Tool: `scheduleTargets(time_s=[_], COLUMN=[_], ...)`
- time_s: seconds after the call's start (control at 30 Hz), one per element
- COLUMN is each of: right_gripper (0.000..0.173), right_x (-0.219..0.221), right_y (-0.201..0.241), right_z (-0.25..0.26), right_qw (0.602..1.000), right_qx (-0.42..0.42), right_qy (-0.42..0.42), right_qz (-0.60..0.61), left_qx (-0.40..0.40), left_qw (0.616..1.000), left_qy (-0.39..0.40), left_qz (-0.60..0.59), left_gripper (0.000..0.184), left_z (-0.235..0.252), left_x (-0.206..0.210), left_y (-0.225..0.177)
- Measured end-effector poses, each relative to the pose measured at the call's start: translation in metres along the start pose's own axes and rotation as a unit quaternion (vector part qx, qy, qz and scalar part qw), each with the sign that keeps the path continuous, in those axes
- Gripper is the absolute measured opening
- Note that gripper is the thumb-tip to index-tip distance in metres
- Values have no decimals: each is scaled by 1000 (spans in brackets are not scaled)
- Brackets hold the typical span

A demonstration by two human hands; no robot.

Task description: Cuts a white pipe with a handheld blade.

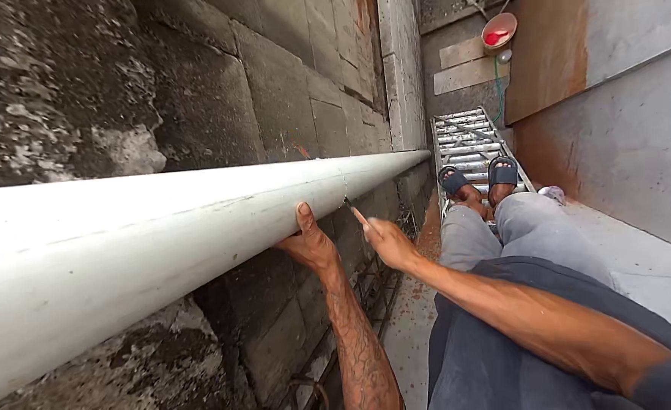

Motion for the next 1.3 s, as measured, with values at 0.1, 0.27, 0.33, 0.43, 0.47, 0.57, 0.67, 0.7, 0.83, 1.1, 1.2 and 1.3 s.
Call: scheduleTargets(time_s=[0.1,0.27,0.33,0.43,0.47,0.57,0.67,0.7,0.83,1.1,1.2,1.3], right_gripper=[39,37,38,40,39,36,41,40,37,37,40,38], right_x=[-6,6,-2,0,6,12,4,8,19,21,6,17], right_y=[16,-4,6,19,12,-8,11,11,-12,-15,12,0], right_z=[19,-4,5,26,21,-2,24,26,-3,-5,23,13], right_qw=[1000,1000,1000,998,997,998,998,996,997,998,998,996], right_qx=[4,-12,3,-26,-36,-7,-16,-29,-11,-12,-19,-32], right_qy=[-7,-7,-6,-35,-36,-8,-28,-37,-11,-15,-38,-48], right_qz=[8,19,22,46,53,62,63,73,75,67,55,68], left_qx=[0,-1,6,0,-3,0,8,2,3,-2,3,-1], left_qw=[1000,1000,1000,1000,1000,1000,1000,1000,1000,1000,1000,1000], left_qy=[-3,-1,1,-6,-7,-8,-2,-1,-7,-6,-5,1], left_qz=[8,9,-1,18,20,11,8,13,14,13,6,13], left_gripper=[95,97,95,91,91,89,87,89,94,93,92,95], left_z=[0,0,3,-3,-3,0,-1,-3,-1,-2,-4,-4], left_x=[1,-3,5,-5,-7,-1,-1,-5,-5,-4,-3,-9], left_y=[1,1,0,0,0,1,1,1,1,2,1,1])
Point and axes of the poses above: each hand's wrist, its own z-axis towards the middle knuckle, its own x-axis out of the palm, y = z × x, the point moved 10 cm from there along z, towards the middle knuckle, and after that the axes turned 13 degrees about -z, right-handed, at the moved point
